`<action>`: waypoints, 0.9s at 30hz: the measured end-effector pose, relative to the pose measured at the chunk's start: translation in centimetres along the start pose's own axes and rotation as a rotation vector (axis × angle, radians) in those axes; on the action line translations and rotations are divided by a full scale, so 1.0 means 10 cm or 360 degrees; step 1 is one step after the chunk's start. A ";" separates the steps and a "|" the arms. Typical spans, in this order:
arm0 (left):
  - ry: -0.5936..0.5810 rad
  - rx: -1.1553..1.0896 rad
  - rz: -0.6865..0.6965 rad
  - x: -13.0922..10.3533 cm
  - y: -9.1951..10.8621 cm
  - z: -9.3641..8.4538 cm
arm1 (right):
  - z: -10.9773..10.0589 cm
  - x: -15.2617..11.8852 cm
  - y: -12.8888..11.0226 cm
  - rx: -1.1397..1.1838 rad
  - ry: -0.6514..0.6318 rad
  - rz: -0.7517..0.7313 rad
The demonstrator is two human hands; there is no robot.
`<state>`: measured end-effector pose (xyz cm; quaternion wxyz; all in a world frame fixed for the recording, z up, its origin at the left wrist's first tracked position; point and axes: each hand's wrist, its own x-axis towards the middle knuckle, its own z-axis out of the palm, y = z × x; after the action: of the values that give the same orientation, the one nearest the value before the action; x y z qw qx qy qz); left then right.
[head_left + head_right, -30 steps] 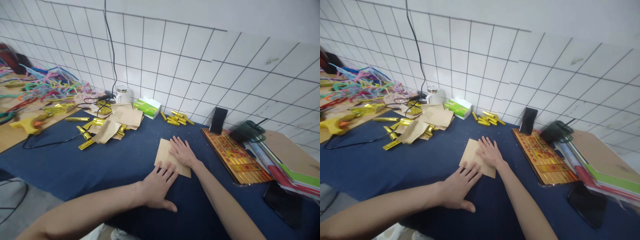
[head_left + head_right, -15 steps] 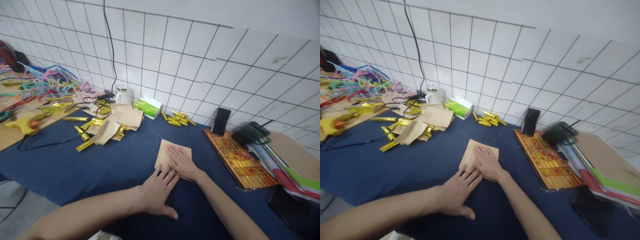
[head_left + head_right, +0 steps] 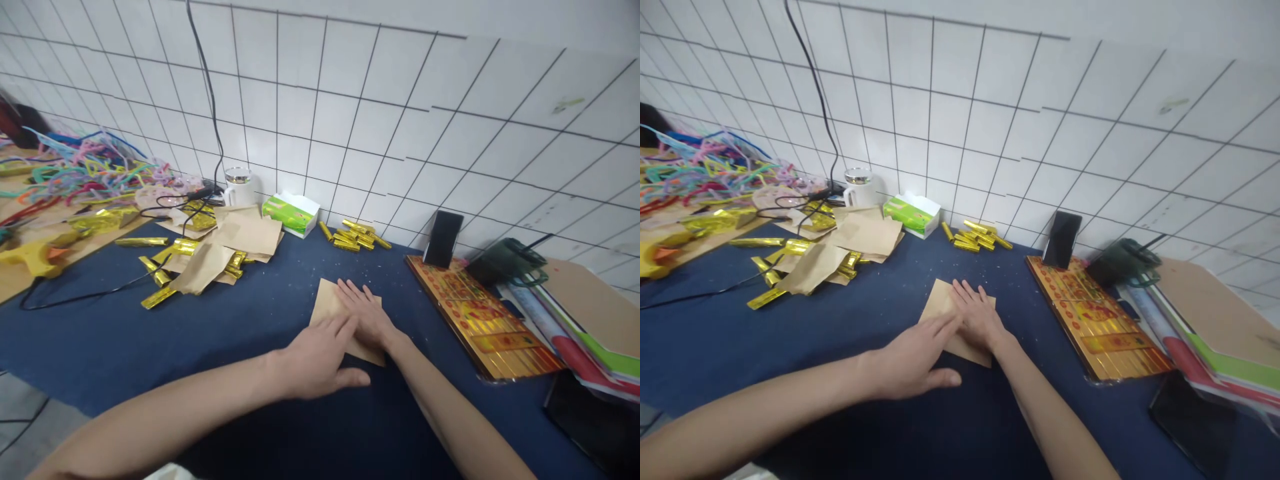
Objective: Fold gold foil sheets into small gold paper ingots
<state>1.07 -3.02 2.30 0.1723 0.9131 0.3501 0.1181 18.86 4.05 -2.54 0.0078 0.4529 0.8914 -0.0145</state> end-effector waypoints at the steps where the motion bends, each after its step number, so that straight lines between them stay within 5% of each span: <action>1: 0.0077 0.0036 0.0025 0.09 -0.04 -0.01 | 0.00 0.00 0.00 -0.0021 0.0005 -0.0008; 5: 0.0052 0.0244 -0.0017 0.38 -0.31 0.17 | 0.01 -0.01 -0.01 -0.0011 0.0057 -0.0003; 10: 0.0071 0.0464 -0.0230 0.37 -0.56 0.42 | 0.01 -0.02 0.00 0.0051 0.0071 0.0041; 20: 0.0119 0.0581 -0.0253 0.34 -0.55 0.43 | 0.08 -0.52 0.04 -0.0067 0.0069 0.0178; 27: 0.0083 0.0514 -0.0272 0.35 -0.51 0.40 | -0.03 -0.99 0.22 -0.0061 -0.0216 0.0565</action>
<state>1.90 2.00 -3.05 0.0235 0.8925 0.4451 0.0690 26.48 -2.58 -2.00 0.0788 0.6009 0.7950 -0.0265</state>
